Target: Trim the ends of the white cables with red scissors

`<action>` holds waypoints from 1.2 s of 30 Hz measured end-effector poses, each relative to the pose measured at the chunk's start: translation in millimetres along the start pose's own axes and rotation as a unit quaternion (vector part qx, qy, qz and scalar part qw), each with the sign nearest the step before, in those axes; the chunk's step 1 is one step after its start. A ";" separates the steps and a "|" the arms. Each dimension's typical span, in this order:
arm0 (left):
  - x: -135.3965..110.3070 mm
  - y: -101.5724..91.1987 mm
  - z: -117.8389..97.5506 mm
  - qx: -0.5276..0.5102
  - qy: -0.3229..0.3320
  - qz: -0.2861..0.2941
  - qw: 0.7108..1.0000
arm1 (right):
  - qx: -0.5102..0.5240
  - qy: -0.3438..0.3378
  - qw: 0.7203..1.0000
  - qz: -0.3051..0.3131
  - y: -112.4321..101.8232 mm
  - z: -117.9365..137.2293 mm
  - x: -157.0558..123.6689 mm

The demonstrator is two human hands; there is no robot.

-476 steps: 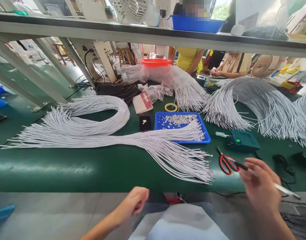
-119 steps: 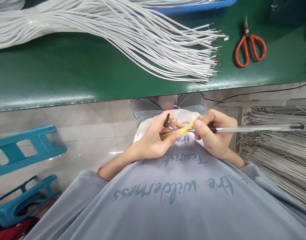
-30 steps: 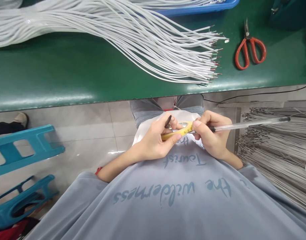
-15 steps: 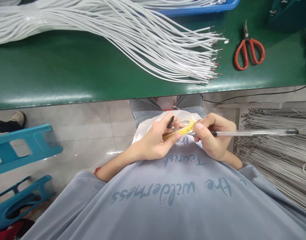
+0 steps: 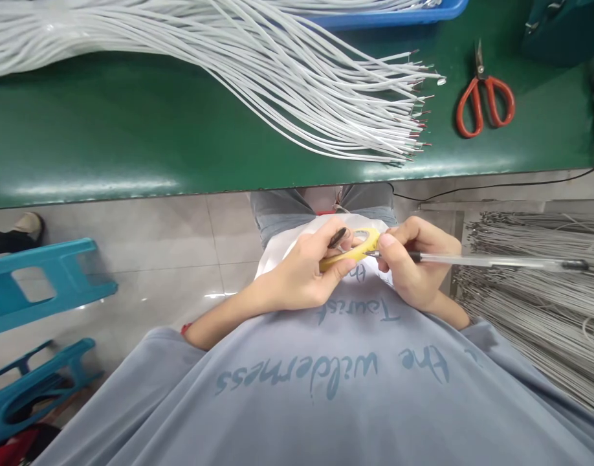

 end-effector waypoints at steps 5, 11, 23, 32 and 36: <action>-0.7 0.1 2.7 0.011 0.005 0.002 1.000 | -0.020 -0.004 1.000 -0.004 0.1 2.8 0.6; -0.9 -1.1 3.2 0.024 0.006 -0.012 1.000 | -0.036 -0.023 0.999 0.012 1.9 2.7 0.8; -1.3 -1.4 3.7 0.030 0.037 -0.016 0.999 | -0.018 -0.020 0.999 0.021 4.1 -1.9 2.3; -2.9 -0.1 5.8 0.033 0.027 -0.012 0.999 | 0.003 -0.029 0.999 0.022 4.2 -4.3 0.7; -2.1 -1.1 5.8 0.036 0.038 -0.016 0.999 | 0.008 -0.023 1.000 0.012 3.1 -5.5 0.5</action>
Point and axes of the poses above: each hand's wrist, its own x-axis towards the middle knuckle, its own y-axis out of the palm, z = x × y, the point moved 4 cm from there along x, towards the middle knuckle, and after that the axes turned 11 degrees about y, right-handed, at the moved point
